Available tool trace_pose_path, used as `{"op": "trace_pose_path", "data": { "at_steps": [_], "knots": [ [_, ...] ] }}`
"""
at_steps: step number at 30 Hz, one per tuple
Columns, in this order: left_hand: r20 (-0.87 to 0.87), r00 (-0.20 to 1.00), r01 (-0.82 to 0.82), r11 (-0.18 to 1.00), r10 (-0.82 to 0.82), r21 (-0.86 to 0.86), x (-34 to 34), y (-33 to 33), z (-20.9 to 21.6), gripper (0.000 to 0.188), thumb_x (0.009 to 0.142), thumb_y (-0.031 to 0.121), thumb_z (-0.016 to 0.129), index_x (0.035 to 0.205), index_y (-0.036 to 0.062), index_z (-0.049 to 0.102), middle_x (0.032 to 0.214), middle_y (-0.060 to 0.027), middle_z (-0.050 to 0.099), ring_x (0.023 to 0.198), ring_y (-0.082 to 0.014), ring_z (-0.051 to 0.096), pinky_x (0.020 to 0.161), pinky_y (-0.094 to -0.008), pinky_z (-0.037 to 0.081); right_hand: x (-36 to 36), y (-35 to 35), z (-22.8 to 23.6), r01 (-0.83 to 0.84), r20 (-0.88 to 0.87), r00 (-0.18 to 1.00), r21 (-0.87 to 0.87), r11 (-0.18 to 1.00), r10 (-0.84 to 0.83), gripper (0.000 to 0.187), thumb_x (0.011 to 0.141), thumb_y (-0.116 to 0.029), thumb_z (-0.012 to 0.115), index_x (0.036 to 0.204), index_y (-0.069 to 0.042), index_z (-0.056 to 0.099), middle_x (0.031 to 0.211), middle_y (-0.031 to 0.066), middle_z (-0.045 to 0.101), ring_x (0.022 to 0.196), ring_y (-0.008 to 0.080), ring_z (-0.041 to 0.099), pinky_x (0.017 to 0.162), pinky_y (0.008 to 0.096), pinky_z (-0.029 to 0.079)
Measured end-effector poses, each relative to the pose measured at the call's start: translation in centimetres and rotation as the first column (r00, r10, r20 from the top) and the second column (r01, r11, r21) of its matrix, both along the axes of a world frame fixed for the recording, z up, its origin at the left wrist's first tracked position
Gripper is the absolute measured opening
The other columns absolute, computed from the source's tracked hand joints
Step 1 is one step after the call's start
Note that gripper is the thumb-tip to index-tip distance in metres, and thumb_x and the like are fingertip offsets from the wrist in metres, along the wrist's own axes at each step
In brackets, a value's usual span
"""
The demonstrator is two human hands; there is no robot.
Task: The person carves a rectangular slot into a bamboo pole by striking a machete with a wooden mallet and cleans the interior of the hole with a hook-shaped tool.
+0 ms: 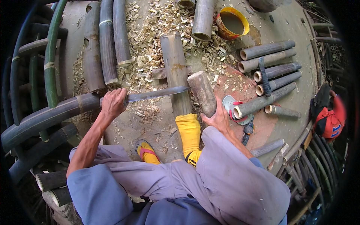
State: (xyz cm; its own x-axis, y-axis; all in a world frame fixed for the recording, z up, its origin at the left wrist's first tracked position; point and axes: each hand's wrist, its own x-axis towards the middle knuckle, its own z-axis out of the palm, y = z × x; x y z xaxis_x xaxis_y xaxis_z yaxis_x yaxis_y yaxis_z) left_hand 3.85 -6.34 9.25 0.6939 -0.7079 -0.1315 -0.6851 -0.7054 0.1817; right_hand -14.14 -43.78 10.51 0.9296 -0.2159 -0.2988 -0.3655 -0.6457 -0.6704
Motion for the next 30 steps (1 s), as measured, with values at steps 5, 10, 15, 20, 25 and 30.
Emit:
{"op": "trace_pose_path", "data": {
  "at_steps": [5,10,15,20,25,30],
  "knots": [
    [-0.031,0.999,0.016,0.999,-0.015,0.033,0.4,0.3,-0.6,0.024,0.066,0.000,0.060,0.085,0.0063,0.047,0.074,-0.0087,0.055,0.073,-0.0271,0.060,0.064,-0.0390,0.046,0.3,-0.8,0.6,-0.107,0.012,0.994,-0.103,0.989,0.108,0.087,0.065,-0.021,0.076,0.136,-0.002,0.031,0.102,0.0297,0.060,0.089,0.0456,0.062,0.075,0.0479,0.051],
    [-0.080,0.996,0.051,0.994,-0.043,0.102,1.7,-0.3,-0.2,0.024,0.069,-0.001,0.057,0.089,0.0049,0.047,0.077,-0.0103,0.057,0.077,-0.0293,0.061,0.065,-0.0410,0.046,2.2,-3.7,4.9,-0.599,0.468,0.600,-0.275,0.752,0.649,0.074,0.062,-0.019,0.075,0.130,-0.009,0.047,0.100,0.0173,0.061,0.082,0.0333,0.064,0.067,0.0416,0.054],
    [-0.076,0.997,0.028,0.996,-0.022,0.080,1.6,0.1,-1.1,0.029,0.063,-0.002,0.062,0.087,0.0048,0.046,0.077,-0.0123,0.054,0.077,-0.0321,0.058,0.066,-0.0419,0.045,10.0,-4.4,4.5,-0.823,-0.118,0.480,-0.404,0.400,0.869,0.089,0.055,-0.025,0.083,0.134,-0.014,0.042,0.097,0.0148,0.059,0.079,0.0305,0.061,0.062,0.0378,0.052],
    [-0.013,0.999,0.030,0.999,-0.030,0.011,1.1,0.7,-1.9,0.023,0.065,-0.001,0.059,0.084,0.0053,0.047,0.074,-0.0119,0.053,0.073,-0.0313,0.058,0.065,-0.0420,0.044,7.0,0.4,7.4,-0.885,0.280,0.197,-0.361,0.293,0.940,0.071,0.071,-0.020,0.071,0.135,-0.011,0.040,0.097,0.0158,0.059,0.081,0.0295,0.061,0.061,0.0384,0.052],
    [0.018,0.999,0.043,0.998,-0.044,0.044,1.4,-0.2,-1.9,0.019,0.067,0.001,0.057,0.083,0.0058,0.047,0.073,-0.0103,0.053,0.072,-0.0292,0.058,0.064,-0.0407,0.044,9.9,-1.9,2.9,-0.920,0.059,0.245,-0.301,0.251,0.968,0.064,0.071,-0.024,0.073,0.126,-0.008,0.044,0.096,0.0157,0.060,0.084,0.0286,0.062,0.061,0.0397,0.052],
    [0.054,0.998,0.024,0.999,-0.026,0.038,0.8,0.8,-2.2,0.016,0.070,0.003,0.056,0.084,0.0062,0.048,0.073,-0.0097,0.054,0.071,-0.0278,0.058,0.063,-0.0400,0.043,7.6,1.5,6.9,-0.874,0.079,0.278,-0.392,0.287,0.957,0.056,0.076,-0.021,0.066,0.125,-0.006,0.044,0.085,0.0104,0.057,0.073,0.0259,0.061,0.058,0.0356,0.053]
  ]
}}
